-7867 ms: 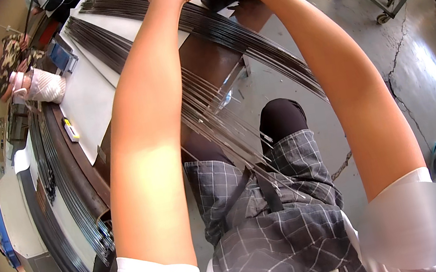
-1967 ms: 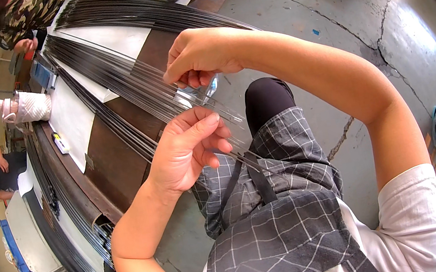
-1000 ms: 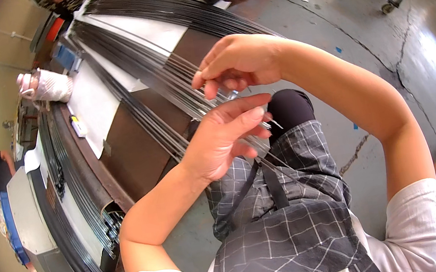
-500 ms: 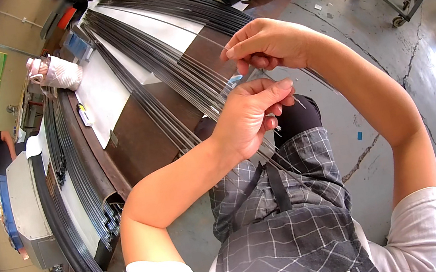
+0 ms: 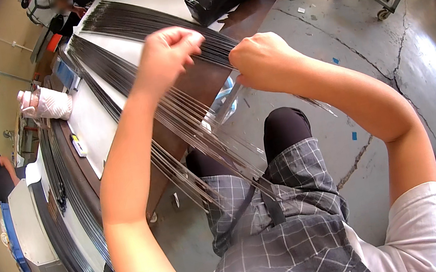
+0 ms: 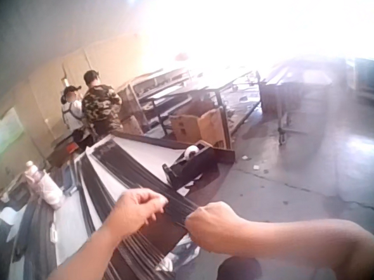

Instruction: The person repeatedly picks up a bundle of thin metal rods, aligns them, and secures them with a plastic tie using a handheld dispenser. The person then places the secured bundle onto a table and repeats the process with a new set of rods.

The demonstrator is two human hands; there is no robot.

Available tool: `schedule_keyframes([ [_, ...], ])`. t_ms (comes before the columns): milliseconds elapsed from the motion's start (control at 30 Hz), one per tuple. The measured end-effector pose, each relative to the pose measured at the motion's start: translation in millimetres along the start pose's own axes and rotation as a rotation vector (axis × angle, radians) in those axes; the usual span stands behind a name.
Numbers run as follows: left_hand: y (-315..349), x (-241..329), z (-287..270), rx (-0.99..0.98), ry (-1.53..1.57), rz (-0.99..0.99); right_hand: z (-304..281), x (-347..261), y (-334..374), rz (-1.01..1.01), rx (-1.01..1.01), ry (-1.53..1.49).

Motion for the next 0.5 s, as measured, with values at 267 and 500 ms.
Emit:
schedule_keyframes([
  [267, -136.8, -18.0, -43.6, -0.034, -0.213, 0.213, -29.4, 77.7, -68.0, 0.223, 0.863, -0.104],
  [500, -149.5, -11.2, -29.3, -0.219, -0.359, -0.171, 1.7, 113.3, -112.8, 0.318, 0.858, -0.219],
])
Point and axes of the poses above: each hand's wrist, its own y-axis away from the middle knuckle, its own z-axis out of the palm, x = y × z, the point moved 5 cm from there along -y, towards the middle knuckle, and after that the axes turned 5 degrees about y, right-handed, at the moved point
